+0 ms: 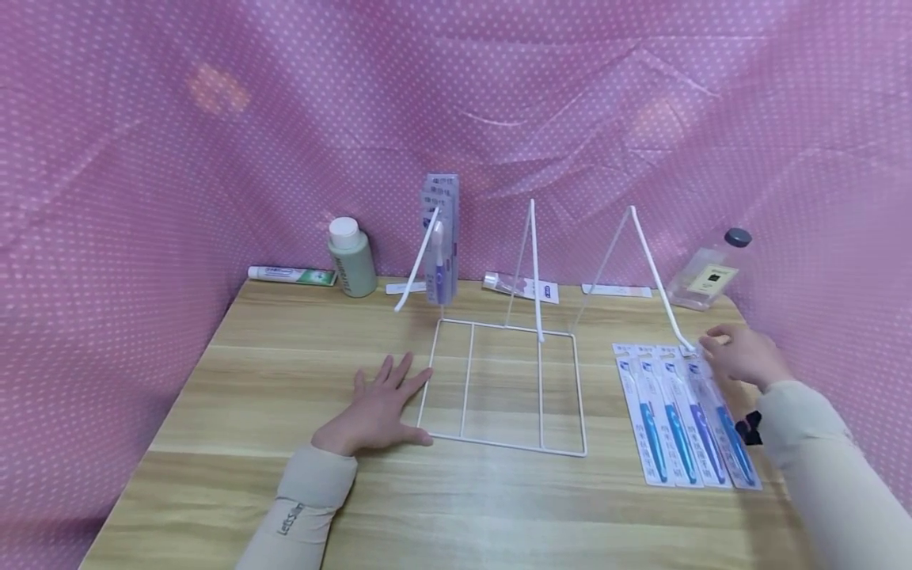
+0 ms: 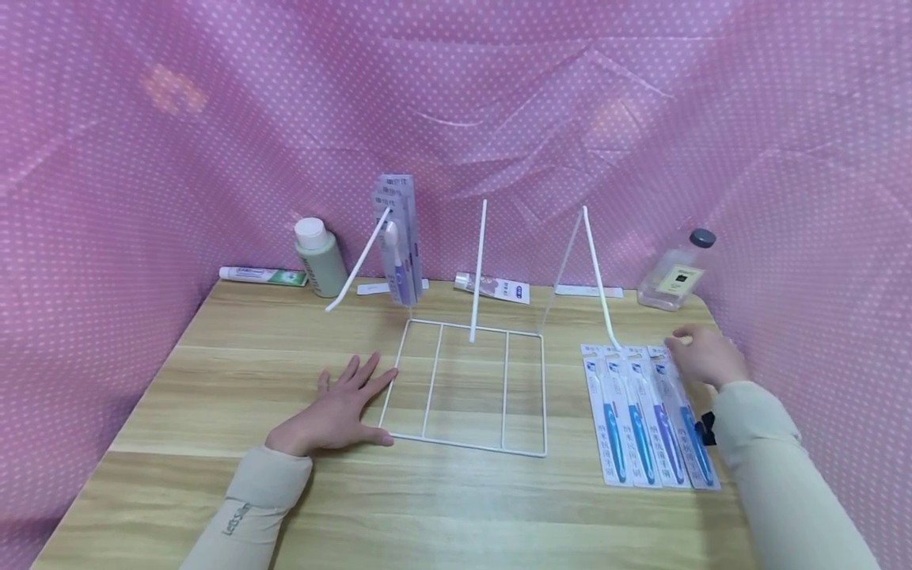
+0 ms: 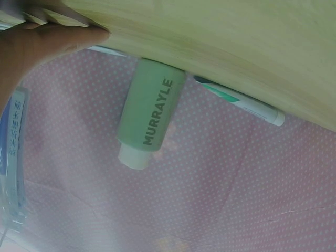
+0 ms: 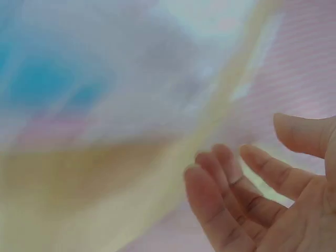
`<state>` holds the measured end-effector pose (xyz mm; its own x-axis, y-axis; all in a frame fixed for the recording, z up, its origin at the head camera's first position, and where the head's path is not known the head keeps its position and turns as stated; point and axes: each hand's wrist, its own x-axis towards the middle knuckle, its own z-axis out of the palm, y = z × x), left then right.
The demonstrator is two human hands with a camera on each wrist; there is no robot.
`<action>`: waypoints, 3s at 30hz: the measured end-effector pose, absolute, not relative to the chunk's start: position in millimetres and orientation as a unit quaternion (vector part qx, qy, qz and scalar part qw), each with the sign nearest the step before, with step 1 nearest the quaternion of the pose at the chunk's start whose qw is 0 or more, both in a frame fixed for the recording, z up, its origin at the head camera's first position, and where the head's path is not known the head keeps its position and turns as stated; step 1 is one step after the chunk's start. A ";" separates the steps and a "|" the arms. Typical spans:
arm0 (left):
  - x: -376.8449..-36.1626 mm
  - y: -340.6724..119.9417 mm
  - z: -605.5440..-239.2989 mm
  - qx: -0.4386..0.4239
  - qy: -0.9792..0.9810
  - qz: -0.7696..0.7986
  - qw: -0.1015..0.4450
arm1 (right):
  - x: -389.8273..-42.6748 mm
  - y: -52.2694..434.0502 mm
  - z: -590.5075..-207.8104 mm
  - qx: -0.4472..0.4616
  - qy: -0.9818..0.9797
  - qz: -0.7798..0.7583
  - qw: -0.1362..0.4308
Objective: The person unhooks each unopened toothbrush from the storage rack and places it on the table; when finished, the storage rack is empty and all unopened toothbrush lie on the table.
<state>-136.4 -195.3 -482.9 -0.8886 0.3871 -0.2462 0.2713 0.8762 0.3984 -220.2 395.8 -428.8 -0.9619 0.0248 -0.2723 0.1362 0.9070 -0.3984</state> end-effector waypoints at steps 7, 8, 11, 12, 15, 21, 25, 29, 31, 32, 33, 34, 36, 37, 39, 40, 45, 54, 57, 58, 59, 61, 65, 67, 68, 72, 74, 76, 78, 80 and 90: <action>-137.3 -197.5 -483.1 0.168 0.957 0.176 0.160 | -186.7 300.4 -398.4 -0.085 0.935 -0.340 -0.054; -137.4 -197.3 -483.3 0.170 0.957 0.174 0.159 | -180.1 288.8 -400.2 -0.092 0.924 -0.363 -0.078; -137.6 -195.9 -484.6 0.174 0.957 0.171 0.159 | -163.9 262.4 -416.5 -0.105 0.894 -0.415 -0.129; -137.6 -195.3 -484.8 0.174 0.956 0.172 0.160 | -160.5 255.9 -424.5 -0.112 0.889 -0.423 -0.132; -137.4 -194.3 -484.9 0.172 0.956 0.175 0.163 | -154.5 242.9 -450.1 -0.148 0.899 -0.398 -0.111; -136.6 -194.5 -484.6 0.171 0.955 0.182 0.159 | -151.1 239.8 -479.9 -0.198 0.935 -0.293 0.032; -135.6 -195.5 -483.4 0.168 0.954 0.188 0.161 | -150.7 243.1 -484.8 -0.215 0.934 -0.267 0.103; -135.4 -194.7 -482.9 0.168 0.953 0.189 0.165 | -149.6 245.3 -488.0 -0.229 0.931 -0.252 0.130; -136.0 -194.1 -483.6 0.168 0.953 0.189 0.164 | -149.0 245.7 -489.0 -0.229 0.932 -0.249 0.130; -136.2 -193.7 -483.8 0.169 0.954 0.189 0.163 | -148.8 245.9 -489.4 -0.228 0.932 -0.249 0.130; -136.5 -193.3 -484.4 0.169 0.954 0.189 0.162 | -148.6 246.2 -489.9 -0.227 0.932 -0.249 0.131; -136.8 -192.9 -485.3 0.170 0.954 0.188 0.161 | -148.6 246.6 -490.1 -0.227 0.933 -0.249 0.131; -136.8 -192.2 -486.0 0.170 0.954 0.186 0.160 | -148.2 246.9 -490.2 -0.228 0.933 -0.247 0.130; -136.4 -192.2 -486.0 0.171 0.955 0.185 0.158 | -147.9 246.6 -489.9 -0.229 0.933 -0.246 0.130; -135.4 -192.6 -485.3 0.170 0.955 0.185 0.158 | -147.6 245.1 -488.9 -0.232 0.932 -0.244 0.130; -134.8 -192.9 -484.4 0.170 0.955 0.185 0.158 | -147.7 244.0 -488.0 -0.234 0.932 -0.244 0.130; -137.9 -197.3 -478.4 0.187 0.953 0.172 0.166 | -148.5 239.8 -484.2 -0.228 0.933 -0.241 0.136; -176.7 -225.3 -429.0 0.149 0.949 0.273 0.042 | -146.8 237.7 -479.5 -0.220 0.934 -0.239 0.150; -188.5 -235.9 -407.6 0.079 0.946 0.304 -0.079 | -147.2 236.6 -477.9 -0.221 0.934 -0.236 0.153; -191.6 -238.0 -400.0 0.056 0.937 0.325 -0.119 | -147.6 236.4 -477.2 -0.221 0.934 -0.235 0.153; -194.8 -239.1 -392.0 0.035 0.921 0.354 -0.156 | -148.2 236.4 -476.8 -0.223 0.934 -0.234 0.152; -200.5 -238.0 -374.3 0.008 0.873 0.435 -0.222 | -149.1 236.5 -476.5 -0.223 0.935 -0.232 0.151; -213.6 -226.7 -341.3 0.015 0.758 0.579 -0.299 | -149.4 237.9 -479.0 -0.219 0.934 -0.235 0.153; -219.5 -218.8 -328.2 0.027 0.720 0.624 -0.302 | -148.4 238.5 -480.8 -0.213 0.934 -0.238 0.158; -222.2 -214.1 -322.8 0.028 0.711 0.638 -0.294 | -148.0 239.0 -481.7 -0.213 0.934 -0.239 0.158; -233.4 -193.9 -310.9 0.034 0.670 0.708 -0.221 | -146.1 239.8 -482.3 -0.214 0.935 -0.240 0.152; -239.4 -182.5 -309.4 0.044 0.635 0.749 -0.182 | -145.7 240.0 -482.1 -0.214 0.935 -0.240 0.147; -245.9 -171.8 -310.0 0.062 0.588 0.791 -0.156 | -145.8 240.0 -481.9 -0.213 0.936 -0.240 0.147; -250.9 -162.5 -311.4 0.079 0.543 0.824 -0.141 | -146.1 239.9 -482.2 -0.211 0.935 -0.244 0.149; -253.7 -154.7 -313.1 0.090 0.522 0.837 -0.139 | -146.3 240.3 -483.0 -0.216 0.934 -0.245 0.147; -250.3 -141.0 -314.7 0.092 0.549 0.817 -0.149 | -146.8 242.3 -488.2 -0.216 0.932 -0.250 0.150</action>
